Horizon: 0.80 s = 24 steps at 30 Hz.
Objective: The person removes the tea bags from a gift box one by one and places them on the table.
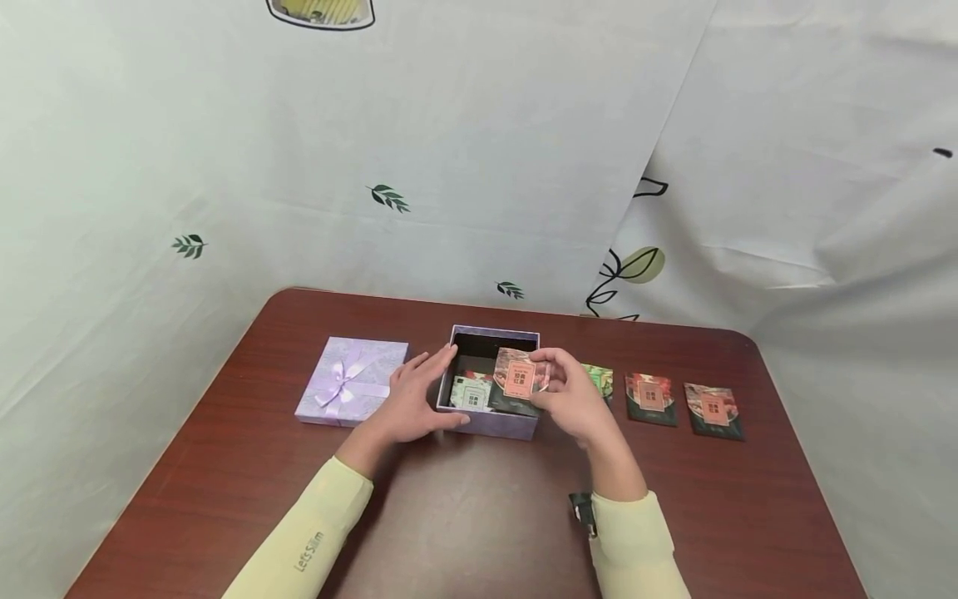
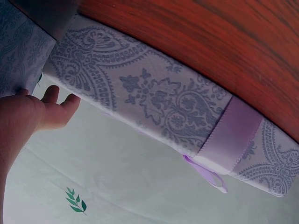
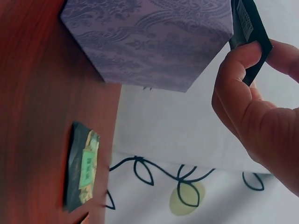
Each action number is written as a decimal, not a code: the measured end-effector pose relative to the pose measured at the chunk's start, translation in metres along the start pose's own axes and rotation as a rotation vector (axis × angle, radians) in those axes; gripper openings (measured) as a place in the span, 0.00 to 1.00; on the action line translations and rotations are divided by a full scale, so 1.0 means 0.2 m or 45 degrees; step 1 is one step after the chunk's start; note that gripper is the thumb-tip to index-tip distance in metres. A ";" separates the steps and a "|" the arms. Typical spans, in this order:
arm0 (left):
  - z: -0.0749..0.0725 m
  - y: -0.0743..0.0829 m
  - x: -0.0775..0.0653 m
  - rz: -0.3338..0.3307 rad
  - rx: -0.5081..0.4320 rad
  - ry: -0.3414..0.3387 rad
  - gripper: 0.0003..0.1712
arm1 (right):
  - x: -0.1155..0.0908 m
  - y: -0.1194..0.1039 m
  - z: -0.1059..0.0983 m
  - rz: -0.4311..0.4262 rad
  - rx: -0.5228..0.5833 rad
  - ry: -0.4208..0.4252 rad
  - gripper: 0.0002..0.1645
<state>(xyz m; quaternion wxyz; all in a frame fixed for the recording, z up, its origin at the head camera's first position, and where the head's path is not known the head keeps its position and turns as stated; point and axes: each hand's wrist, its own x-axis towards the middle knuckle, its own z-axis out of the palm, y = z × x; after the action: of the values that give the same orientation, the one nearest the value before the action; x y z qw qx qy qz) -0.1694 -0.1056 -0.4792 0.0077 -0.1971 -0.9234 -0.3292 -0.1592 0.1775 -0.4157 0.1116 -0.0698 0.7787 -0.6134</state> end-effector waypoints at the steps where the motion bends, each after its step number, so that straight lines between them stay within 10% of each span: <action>1: 0.00 0.00 0.00 0.002 -0.002 0.001 0.64 | -0.01 0.01 0.00 0.010 0.008 -0.001 0.32; 24: 0.00 0.00 0.00 -0.007 -0.027 -0.003 0.63 | -0.16 0.14 -0.11 0.068 0.177 -0.035 0.34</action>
<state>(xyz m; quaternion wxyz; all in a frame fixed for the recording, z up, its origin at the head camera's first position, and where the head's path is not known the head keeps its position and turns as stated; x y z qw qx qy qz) -0.1694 -0.1052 -0.4787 0.0037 -0.1948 -0.9204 -0.3390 -0.1330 0.2125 -0.4349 0.1430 -0.0494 0.7342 -0.6619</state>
